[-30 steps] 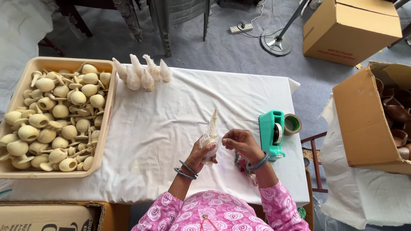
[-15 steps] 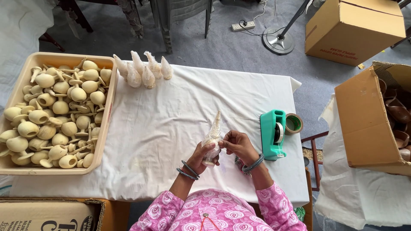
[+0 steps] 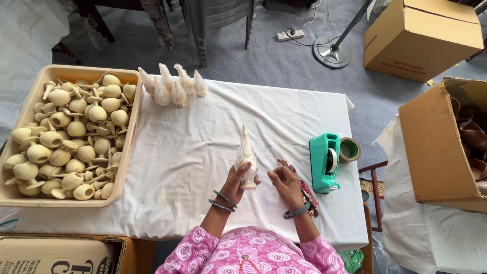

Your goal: The person wipes small wooden objects with a cloth and then wraps them in bubble wrap. They pick up the objects from a tray, clean them, and then use a roll of bubble wrap and tape to encase them individually.

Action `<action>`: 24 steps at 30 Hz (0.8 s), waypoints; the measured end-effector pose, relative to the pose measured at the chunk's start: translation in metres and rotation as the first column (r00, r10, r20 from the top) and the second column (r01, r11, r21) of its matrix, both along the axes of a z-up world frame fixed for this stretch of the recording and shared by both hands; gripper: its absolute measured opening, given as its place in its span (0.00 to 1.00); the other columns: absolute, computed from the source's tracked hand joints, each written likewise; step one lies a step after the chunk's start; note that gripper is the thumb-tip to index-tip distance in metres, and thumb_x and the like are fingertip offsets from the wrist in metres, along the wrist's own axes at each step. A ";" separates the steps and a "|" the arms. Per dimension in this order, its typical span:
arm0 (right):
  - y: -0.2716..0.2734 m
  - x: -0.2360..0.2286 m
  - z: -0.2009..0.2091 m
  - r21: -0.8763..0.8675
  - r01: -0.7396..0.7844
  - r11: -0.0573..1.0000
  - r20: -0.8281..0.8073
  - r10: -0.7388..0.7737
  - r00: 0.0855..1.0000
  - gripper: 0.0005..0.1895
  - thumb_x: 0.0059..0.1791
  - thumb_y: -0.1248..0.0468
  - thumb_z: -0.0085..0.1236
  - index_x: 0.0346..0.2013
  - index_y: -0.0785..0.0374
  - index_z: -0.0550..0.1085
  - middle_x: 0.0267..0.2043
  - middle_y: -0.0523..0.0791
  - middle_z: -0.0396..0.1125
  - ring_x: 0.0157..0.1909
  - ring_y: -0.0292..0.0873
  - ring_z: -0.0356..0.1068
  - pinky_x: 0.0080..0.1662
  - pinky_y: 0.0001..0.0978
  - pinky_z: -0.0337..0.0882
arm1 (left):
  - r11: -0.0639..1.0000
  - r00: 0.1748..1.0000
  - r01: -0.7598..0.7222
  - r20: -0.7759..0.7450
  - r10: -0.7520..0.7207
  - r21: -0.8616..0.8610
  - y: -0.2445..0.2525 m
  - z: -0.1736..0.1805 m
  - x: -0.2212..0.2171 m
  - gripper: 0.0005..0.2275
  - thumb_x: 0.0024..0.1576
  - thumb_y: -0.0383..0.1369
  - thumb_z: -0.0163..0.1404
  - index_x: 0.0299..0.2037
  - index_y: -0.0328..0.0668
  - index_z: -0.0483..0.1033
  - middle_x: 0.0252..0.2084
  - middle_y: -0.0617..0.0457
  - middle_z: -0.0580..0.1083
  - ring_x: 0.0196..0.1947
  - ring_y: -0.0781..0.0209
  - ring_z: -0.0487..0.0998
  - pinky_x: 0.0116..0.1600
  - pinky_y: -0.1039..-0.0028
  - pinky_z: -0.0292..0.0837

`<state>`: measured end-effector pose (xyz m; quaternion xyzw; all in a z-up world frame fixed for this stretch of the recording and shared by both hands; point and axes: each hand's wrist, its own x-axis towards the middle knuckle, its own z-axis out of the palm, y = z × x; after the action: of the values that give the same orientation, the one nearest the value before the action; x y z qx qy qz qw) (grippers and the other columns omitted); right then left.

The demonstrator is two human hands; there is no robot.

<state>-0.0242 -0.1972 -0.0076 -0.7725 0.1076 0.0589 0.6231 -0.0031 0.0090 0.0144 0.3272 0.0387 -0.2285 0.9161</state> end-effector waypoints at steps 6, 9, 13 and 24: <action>0.041 -0.014 0.072 -0.180 -0.139 0.974 0.208 0.176 0.962 0.34 0.43 0.59 0.69 0.60 0.65 0.67 0.56 0.49 0.68 0.53 0.40 0.71 0.46 0.31 0.78 | 0.944 0.989 -0.147 0.044 0.140 0.294 -0.007 -0.007 0.005 0.34 0.52 0.55 0.57 0.63 0.44 0.63 0.46 0.55 0.73 0.40 0.62 0.77 0.47 0.66 0.77; 0.058 -0.017 0.083 -0.211 -0.131 0.969 0.177 0.170 0.969 0.41 0.40 0.63 0.72 0.64 0.63 0.63 0.58 0.49 0.66 0.52 0.40 0.72 0.44 0.32 0.80 | 0.953 0.991 -0.132 0.002 0.136 0.272 -0.004 0.005 -0.001 0.36 0.55 0.62 0.45 0.68 0.49 0.60 0.55 0.59 0.72 0.55 0.66 0.73 0.56 0.72 0.73; 0.039 -0.014 0.021 -0.035 -0.090 0.995 0.134 0.094 0.986 0.38 0.43 0.66 0.69 0.66 0.62 0.63 0.57 0.49 0.70 0.54 0.39 0.73 0.47 0.32 0.80 | 0.989 0.996 -0.069 -0.051 0.076 0.129 0.001 0.001 0.000 0.37 0.57 0.64 0.35 0.69 0.48 0.60 0.60 0.61 0.73 0.61 0.66 0.71 0.60 0.74 0.69; 0.002 0.016 0.036 0.176 -0.249 0.952 0.200 0.213 0.956 0.35 0.47 0.66 0.60 0.68 0.69 0.63 0.66 0.51 0.66 0.68 0.44 0.63 0.63 0.41 0.67 | 0.921 0.981 -0.109 0.188 0.040 0.373 0.012 -0.021 0.001 0.29 0.55 0.30 0.59 0.66 0.37 0.63 0.54 0.51 0.74 0.55 0.62 0.75 0.60 0.68 0.73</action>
<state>-0.0079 -0.1955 0.0287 -0.7155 -0.0465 0.0727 0.6933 -0.0025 0.0211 -0.0067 0.5164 0.0133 -0.1515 0.8427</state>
